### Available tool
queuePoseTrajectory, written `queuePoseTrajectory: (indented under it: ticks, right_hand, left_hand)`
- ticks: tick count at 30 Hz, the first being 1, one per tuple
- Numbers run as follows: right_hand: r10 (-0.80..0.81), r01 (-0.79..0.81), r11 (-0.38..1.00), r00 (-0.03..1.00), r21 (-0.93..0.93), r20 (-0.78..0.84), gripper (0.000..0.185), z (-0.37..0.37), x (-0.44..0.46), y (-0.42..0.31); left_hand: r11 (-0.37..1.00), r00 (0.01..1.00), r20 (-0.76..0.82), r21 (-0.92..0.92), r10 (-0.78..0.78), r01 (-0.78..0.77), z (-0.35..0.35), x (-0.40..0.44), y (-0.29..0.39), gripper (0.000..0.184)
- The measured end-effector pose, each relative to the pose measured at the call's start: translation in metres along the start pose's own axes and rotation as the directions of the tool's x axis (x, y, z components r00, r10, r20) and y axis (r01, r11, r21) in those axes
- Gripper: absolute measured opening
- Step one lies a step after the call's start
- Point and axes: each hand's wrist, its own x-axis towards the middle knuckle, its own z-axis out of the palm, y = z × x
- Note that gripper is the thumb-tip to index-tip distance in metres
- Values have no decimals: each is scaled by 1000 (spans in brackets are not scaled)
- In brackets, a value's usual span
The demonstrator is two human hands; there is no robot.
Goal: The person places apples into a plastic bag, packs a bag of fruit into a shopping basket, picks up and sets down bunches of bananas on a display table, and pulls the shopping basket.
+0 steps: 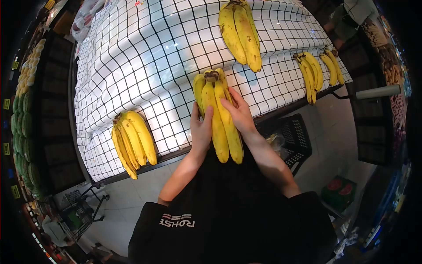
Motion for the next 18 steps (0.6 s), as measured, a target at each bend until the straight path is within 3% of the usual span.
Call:
queuePoseTrajectory:
  ticks: [5,10,14,16,18]
  right_hand:
    - [21,-21,1000,1000,-7,2,57,-6,2,-2]
    - [1,-1,1000,999,-12,38,59,-14,9,7]
    - [-14,13,1000,998,13,55,60,-13,12,7]
    - [-18,16,999,998,30,56,60,-13,13,8]
    - [-42,41,999,997,8,66,61,-13,17,9]
  left_hand:
    - [998,999,11,47,36,-37,6,1,-1,46]
    - [961,984,34,209,176,-179,5,4,-8,49]
    - [959,979,40,200,198,-202,5,7,-16,50]
    - [911,974,40,346,224,-224,1,10,-22,53]
    - [908,974,-2,362,227,-210,0,13,-25,49]
